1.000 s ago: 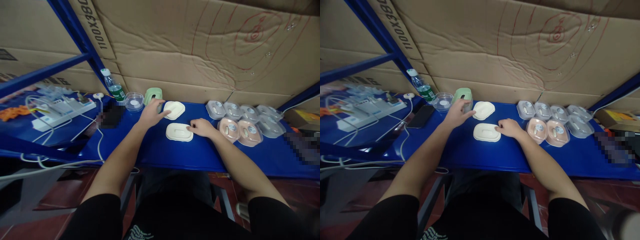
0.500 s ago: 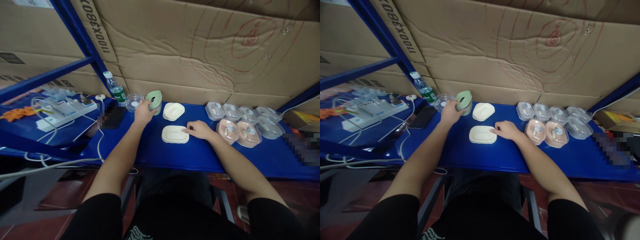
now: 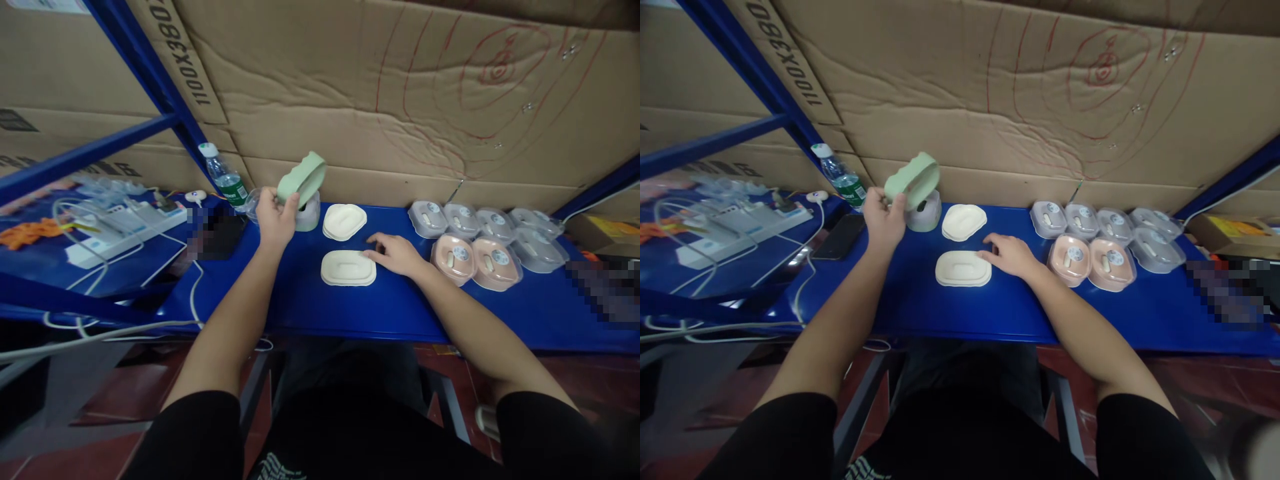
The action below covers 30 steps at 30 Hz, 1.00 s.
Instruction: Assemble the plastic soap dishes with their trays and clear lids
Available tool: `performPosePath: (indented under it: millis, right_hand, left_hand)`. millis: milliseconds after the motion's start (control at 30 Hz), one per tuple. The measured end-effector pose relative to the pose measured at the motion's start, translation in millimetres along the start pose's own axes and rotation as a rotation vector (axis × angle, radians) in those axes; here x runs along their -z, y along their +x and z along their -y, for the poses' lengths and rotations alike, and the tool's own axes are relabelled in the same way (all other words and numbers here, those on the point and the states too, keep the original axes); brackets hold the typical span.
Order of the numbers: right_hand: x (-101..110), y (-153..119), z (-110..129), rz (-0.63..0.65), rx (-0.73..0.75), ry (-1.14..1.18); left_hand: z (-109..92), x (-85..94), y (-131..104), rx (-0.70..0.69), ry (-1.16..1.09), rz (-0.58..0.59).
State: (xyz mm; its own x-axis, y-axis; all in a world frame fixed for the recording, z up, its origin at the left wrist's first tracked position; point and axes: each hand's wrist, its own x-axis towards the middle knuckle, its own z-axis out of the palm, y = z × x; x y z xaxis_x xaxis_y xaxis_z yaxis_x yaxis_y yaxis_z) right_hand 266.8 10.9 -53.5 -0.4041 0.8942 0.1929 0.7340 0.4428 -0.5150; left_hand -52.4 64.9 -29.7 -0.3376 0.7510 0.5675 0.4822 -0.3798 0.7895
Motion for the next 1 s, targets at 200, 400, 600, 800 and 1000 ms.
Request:
performPosePath:
  millis: [200,400,600,800,1000]
  right_hand:
    - [1,-3,9,-0.363,-0.061,0.488]
    - [0,-2,17,-0.382,-0.135,0.652]
    - [-1,5,11,-0.082,-0.336,0.817]
    - [8,-2,13,0.059,-0.250,0.445]
    - [14,-3,21,0.246,-0.255,0.045]
  left_hand:
    - [-27,-7.2,-22,0.176,-0.354,0.363]
    - [-41,-12.2,-42,0.175,-0.283,0.586]
    - [-46,2.0,-38,-0.160,0.157,0.657]
    - [-44,10.3,-32,-0.227,0.383,0.962]
    - [-46,8.4,-33,-0.114,0.449,1.237]
